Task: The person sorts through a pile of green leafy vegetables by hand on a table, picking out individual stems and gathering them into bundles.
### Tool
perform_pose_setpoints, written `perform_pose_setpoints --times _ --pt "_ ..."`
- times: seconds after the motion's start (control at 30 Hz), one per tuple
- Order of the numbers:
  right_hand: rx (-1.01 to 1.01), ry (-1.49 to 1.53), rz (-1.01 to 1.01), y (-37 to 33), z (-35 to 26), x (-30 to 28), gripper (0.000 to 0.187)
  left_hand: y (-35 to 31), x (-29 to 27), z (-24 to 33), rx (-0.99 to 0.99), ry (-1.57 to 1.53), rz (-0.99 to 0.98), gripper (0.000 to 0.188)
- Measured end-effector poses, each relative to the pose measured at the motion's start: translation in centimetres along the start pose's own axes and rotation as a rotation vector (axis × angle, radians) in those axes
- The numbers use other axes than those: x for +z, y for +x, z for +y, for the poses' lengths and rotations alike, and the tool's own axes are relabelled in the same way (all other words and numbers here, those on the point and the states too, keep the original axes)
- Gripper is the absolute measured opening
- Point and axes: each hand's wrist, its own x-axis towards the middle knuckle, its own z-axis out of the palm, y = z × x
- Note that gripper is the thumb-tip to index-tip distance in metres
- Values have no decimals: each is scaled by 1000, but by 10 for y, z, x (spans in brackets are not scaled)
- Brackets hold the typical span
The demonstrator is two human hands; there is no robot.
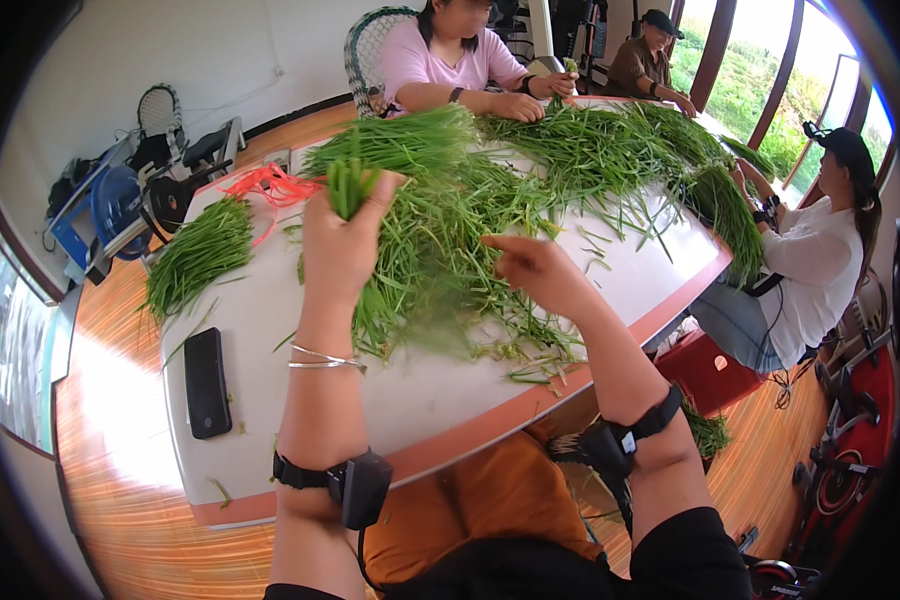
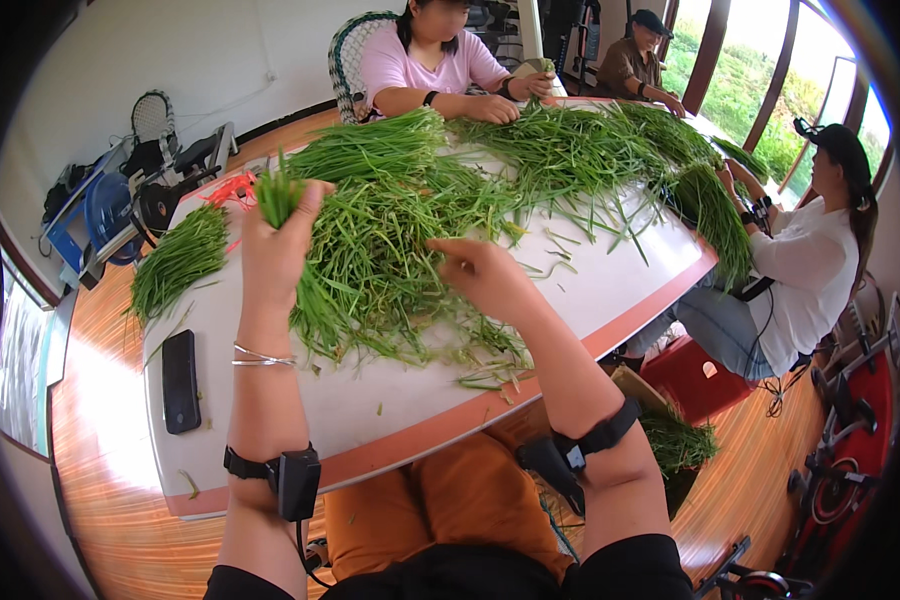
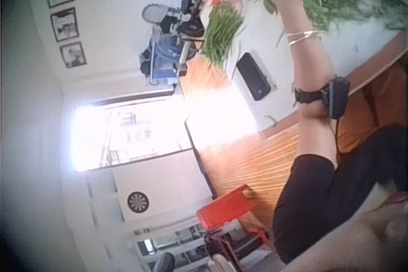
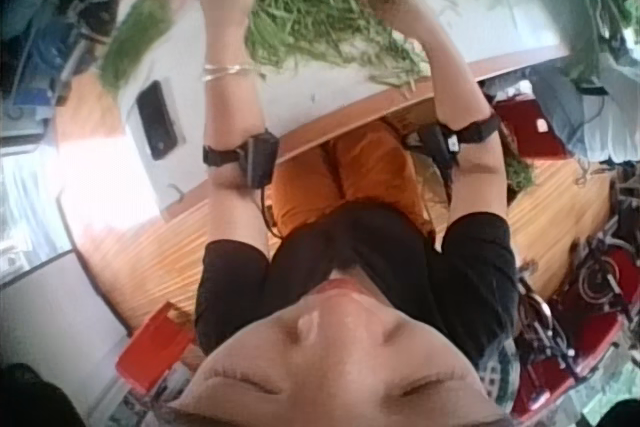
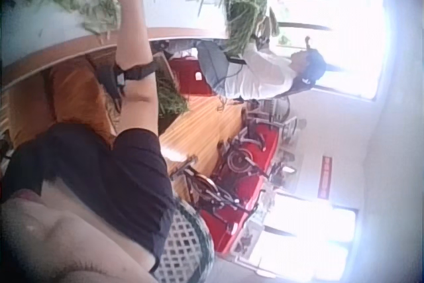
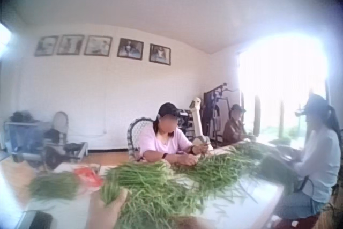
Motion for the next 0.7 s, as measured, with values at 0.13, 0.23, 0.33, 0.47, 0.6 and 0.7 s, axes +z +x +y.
perform_pose_setpoints --times 0.13,0.23,0.33,0.47,0.6,0.7 --pt "-223 -691 173 -1 11 13 27 5 -21 -4 -127 -227 83 29" --pt "69 -738 24 12 -8 18 19 4 -17 2 -172 -297 153 31" --pt "-187 -738 307 32 22 23 14 4 -17 4 -159 -276 55 27" --pt "-360 -851 141 43 24 20 15 2 -13 -3 -133 -142 57 23" --pt "-320 -613 251 48 18 1 14 2 -11 -5 -102 -73 27 28" --pt "89 -22 193 46 -12 -13 16 0 -5 1 -257 -168 -87 31"
